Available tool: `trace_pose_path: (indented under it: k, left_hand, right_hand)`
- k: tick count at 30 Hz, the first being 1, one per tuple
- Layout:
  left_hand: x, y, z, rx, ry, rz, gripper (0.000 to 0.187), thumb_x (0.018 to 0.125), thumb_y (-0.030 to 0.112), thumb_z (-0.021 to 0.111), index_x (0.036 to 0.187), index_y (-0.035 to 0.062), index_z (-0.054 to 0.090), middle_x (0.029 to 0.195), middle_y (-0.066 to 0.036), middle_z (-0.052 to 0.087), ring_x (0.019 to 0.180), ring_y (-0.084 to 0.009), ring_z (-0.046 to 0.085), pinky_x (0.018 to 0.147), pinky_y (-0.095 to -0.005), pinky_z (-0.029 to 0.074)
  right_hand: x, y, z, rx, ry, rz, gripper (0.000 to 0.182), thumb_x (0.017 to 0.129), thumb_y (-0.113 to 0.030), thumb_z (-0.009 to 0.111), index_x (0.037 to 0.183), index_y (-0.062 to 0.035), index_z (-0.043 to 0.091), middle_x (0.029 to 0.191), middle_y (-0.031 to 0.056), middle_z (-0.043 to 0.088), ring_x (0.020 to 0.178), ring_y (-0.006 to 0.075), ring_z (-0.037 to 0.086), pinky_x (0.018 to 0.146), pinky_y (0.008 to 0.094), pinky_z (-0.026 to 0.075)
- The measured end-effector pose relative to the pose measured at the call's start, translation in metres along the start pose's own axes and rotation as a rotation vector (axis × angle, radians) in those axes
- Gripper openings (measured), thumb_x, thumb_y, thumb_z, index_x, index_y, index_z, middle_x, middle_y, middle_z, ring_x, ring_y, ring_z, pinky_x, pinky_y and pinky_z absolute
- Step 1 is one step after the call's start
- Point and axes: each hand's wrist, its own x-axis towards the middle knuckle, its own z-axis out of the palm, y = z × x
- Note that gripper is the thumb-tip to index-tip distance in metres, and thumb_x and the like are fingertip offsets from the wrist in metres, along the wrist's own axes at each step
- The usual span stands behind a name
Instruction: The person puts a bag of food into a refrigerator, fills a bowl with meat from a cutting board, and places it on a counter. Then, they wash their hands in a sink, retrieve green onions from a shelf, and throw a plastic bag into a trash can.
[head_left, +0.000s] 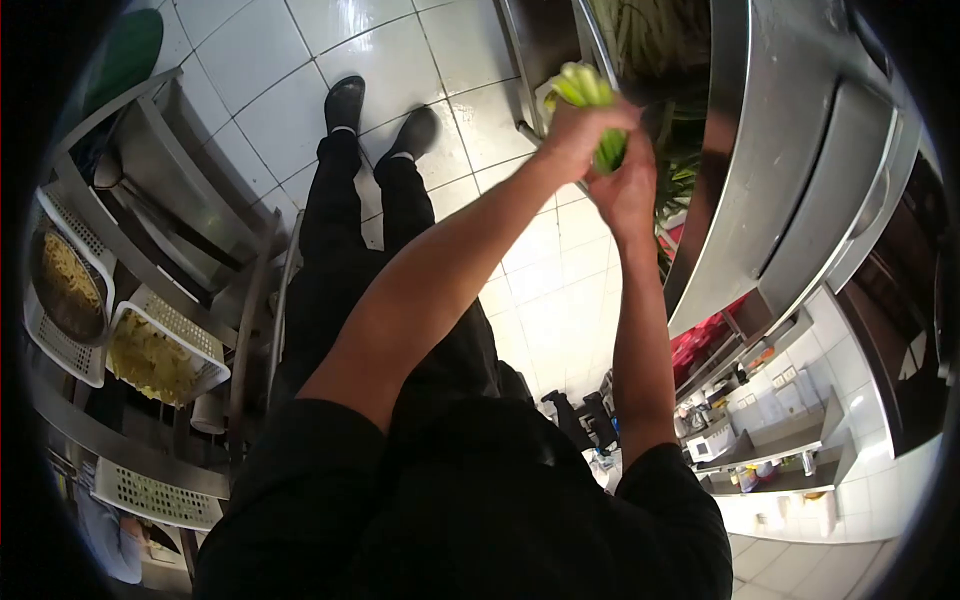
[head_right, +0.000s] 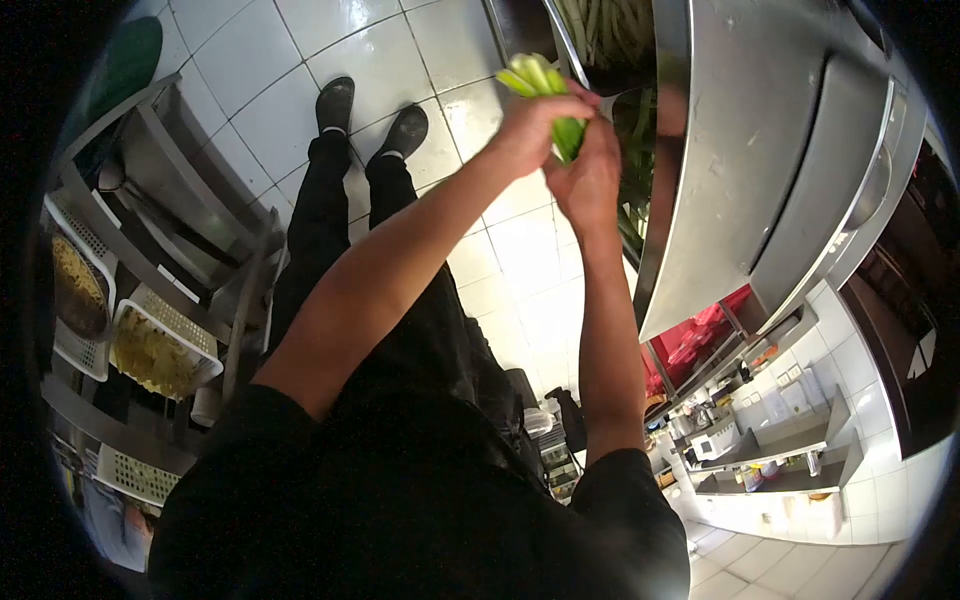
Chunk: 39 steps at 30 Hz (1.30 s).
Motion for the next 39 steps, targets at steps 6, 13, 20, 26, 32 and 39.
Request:
trace_pose_path:
  k: [6,13,20,26,32,39]
  left_hand:
    - [0.003,0.044,-0.033,-0.209,0.006,-0.052,0.020,0.073,-0.002,0.066,0.087,0.0062,0.056,0.082,-0.011,0.062,0.083,-0.0248,0.064,0.087,-0.0404,0.049]
    - [-0.008,0.068,-0.082,-0.209,-0.023,-0.065,0.020,0.076,-0.003,0.063,0.092,0.0059,0.056,0.084,-0.009,0.060,0.084,-0.0243,0.063,0.081,-0.0399,0.050]
    - [-0.028,0.069,-0.069,-0.030,-0.088,-0.100,0.028,0.079,-0.004,0.059,0.106,0.0034,0.058,0.103,-0.012,0.064,0.096,-0.0234,0.061,0.088,-0.0390,0.049]
    - [-0.037,0.048,-0.040,0.086,-0.100,-0.090,0.030,0.079,-0.005,0.060,0.108,0.0010,0.059,0.111,-0.012,0.063,0.098,-0.0196,0.062,0.086,-0.0329,0.050]
    - [-0.042,0.051,-0.055,0.151,-0.016,-0.246,0.020,0.078,-0.002,0.063,0.098,-0.0029,0.062,0.106,-0.012,0.064,0.099,-0.0200,0.062,0.085,-0.0330,0.051]
    - [-0.050,0.061,-0.064,0.118,-0.021,-0.223,0.020,0.077,0.000,0.067,0.096,0.0005,0.059,0.096,-0.012,0.063,0.094,-0.0220,0.062,0.085,-0.0352,0.050]
  right_hand:
    - [-0.011,0.089,0.009,0.651,0.170,0.344,0.050,0.085,-0.020,0.060,0.130,0.0007,0.049,0.123,0.0243,0.055,0.114,0.0361,0.053,0.099,0.0390,0.041]
    - [0.044,0.140,0.019,-0.528,0.114,0.299,0.029,0.088,-0.030,0.054,0.102,-0.0075,0.066,0.100,0.0220,0.064,0.087,0.0400,0.061,0.077,0.0457,0.049]
    - [0.023,0.116,0.017,-0.648,0.499,0.074,0.031,0.089,-0.030,0.057,0.099,-0.0020,0.066,0.096,0.0182,0.066,0.085,0.0351,0.064,0.075,0.0431,0.050]
    - [-0.007,-0.015,0.009,0.065,0.112,-0.004,0.032,0.091,-0.014,0.060,0.122,-0.0085,0.063,0.095,0.0130,0.057,0.085,0.0257,0.057,0.079,0.0335,0.046]
    - [-0.018,-0.007,0.007,0.580,-0.184,0.236,0.028,0.089,-0.010,0.064,0.116,-0.0047,0.066,0.098,0.0101,0.063,0.088,0.0178,0.059,0.081,0.0273,0.046]
    - [0.008,0.124,0.013,-0.349,0.220,0.559,0.028,0.082,-0.022,0.067,0.108,-0.0117,0.069,0.107,0.0203,0.064,0.099,0.0309,0.061,0.091,0.0371,0.044]
